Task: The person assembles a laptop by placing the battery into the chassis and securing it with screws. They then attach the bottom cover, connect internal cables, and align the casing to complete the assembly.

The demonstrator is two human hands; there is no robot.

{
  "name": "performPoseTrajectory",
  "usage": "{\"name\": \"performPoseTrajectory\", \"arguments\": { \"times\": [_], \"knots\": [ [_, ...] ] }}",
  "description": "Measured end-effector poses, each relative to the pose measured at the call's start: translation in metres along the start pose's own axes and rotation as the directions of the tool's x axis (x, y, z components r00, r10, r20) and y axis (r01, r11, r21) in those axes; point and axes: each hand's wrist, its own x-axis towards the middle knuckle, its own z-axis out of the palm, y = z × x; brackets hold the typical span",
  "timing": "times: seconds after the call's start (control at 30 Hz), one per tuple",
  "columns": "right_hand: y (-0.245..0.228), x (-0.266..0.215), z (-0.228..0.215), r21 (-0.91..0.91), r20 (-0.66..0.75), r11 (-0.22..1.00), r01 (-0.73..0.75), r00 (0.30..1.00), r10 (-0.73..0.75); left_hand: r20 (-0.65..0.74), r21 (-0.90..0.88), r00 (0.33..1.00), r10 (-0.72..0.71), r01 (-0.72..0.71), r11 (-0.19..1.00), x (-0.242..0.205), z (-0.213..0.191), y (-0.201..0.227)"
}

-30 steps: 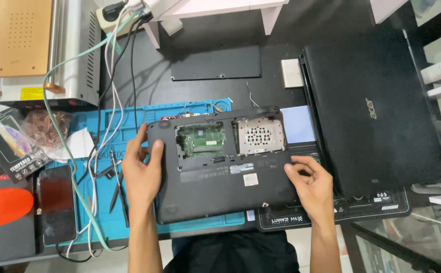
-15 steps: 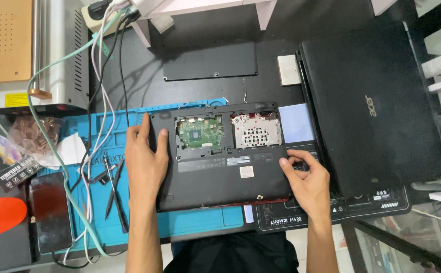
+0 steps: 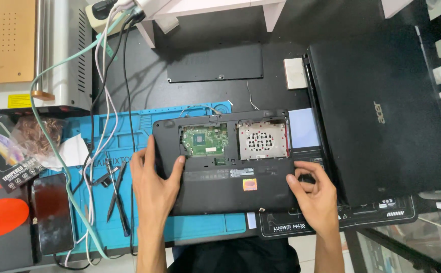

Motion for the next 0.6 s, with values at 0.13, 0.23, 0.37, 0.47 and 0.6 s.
{"name": "performPoseTrajectory", "arguments": {
  "times": [0.13,0.23,0.37,0.47,0.6],
  "knots": [
    [0.000,-0.004,-0.005,0.063,0.058,0.998,0.012,0.998,-0.016,-0.015,-0.044,1.000,-0.022,0.021,0.999,-0.016,0.003,-0.005],
    [0.000,0.000,-0.002,0.079,0.072,0.996,0.046,0.996,-0.052,-0.019,-0.105,0.991,-0.130,0.127,0.986,-0.019,0.006,-0.009],
    [-0.004,0.009,0.003,0.026,0.013,0.999,0.031,0.999,-0.031,-0.064,-0.157,0.984,-0.166,0.154,0.976,-0.013,0.010,-0.010],
    [-0.014,0.009,0.012,-0.084,-0.065,0.996,-0.001,0.998,-0.004,-0.061,-0.165,0.975,-0.215,0.202,0.965,-0.008,0.010,-0.009],
    [-0.037,0.005,0.026,-0.334,-0.171,0.942,0.023,0.982,-0.085,-0.035,-0.194,0.964,-0.263,0.252,0.948,-0.006,0.005,-0.006]
  ]
}}
